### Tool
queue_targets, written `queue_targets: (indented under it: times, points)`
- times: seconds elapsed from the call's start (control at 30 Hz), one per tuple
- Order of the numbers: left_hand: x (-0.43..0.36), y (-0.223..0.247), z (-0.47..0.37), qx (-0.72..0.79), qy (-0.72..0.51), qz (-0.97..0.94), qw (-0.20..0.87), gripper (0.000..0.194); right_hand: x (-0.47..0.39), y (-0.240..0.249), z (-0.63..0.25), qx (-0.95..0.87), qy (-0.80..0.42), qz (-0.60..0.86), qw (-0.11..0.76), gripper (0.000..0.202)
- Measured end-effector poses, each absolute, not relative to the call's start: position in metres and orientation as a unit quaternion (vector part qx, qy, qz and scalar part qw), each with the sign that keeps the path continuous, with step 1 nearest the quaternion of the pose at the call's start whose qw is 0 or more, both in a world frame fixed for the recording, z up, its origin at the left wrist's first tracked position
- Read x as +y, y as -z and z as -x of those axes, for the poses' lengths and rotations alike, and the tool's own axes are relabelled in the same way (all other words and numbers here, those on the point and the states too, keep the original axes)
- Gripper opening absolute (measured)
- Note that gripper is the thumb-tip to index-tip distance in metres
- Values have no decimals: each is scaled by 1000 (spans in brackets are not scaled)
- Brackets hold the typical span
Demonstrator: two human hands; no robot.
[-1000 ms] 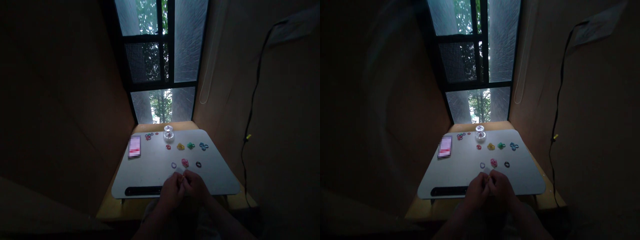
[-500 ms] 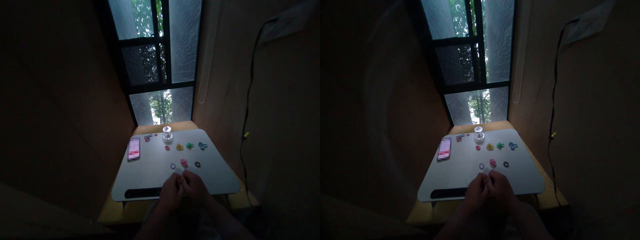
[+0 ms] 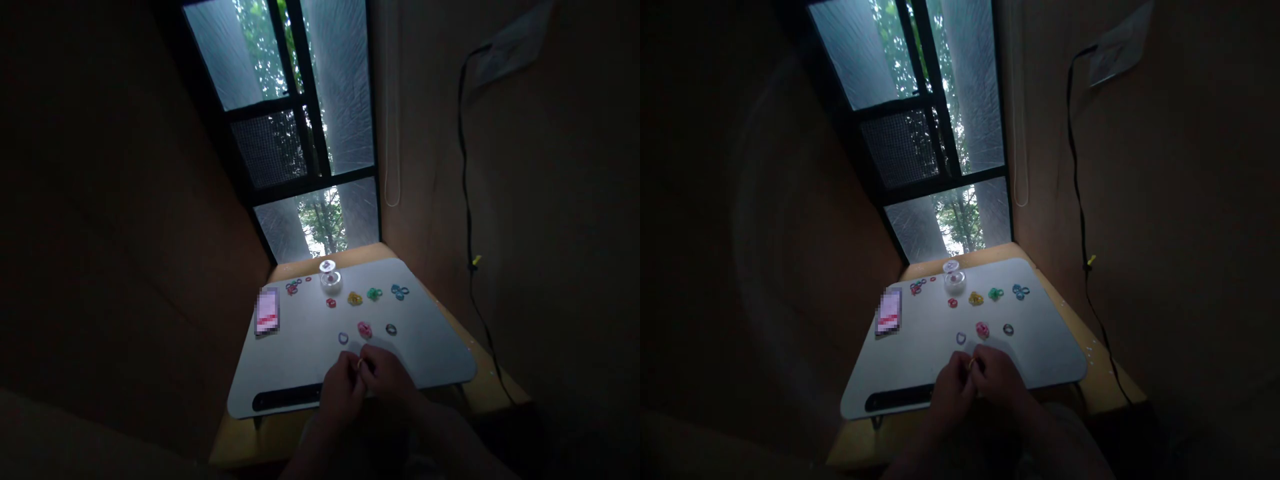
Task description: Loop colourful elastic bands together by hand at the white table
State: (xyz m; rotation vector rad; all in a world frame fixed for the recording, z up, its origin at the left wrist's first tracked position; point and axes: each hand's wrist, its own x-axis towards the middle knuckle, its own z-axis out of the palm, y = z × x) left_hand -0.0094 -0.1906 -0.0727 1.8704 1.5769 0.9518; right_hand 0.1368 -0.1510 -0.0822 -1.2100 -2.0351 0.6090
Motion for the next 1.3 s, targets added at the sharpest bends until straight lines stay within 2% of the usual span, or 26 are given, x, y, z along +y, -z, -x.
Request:
queue_targets:
  times: [0.43,0.73,1.07,1.3]
  points:
    - [-184,75,4,609,-292,-706,215,13,-152,76,-140,-748,-275,456,395,10]
    - [-175,67,7,576,-417,-632,308,21,-144,78,-138,-741,-284,464,394,9]
    - [-174,61,15,530,-423,-624,389,28,-145,77,-138,-744,-278,467,390,13]
    - [-174,67,15,549,-432,-603,384,31,-145,80,-137,-742,-291,456,397,14]
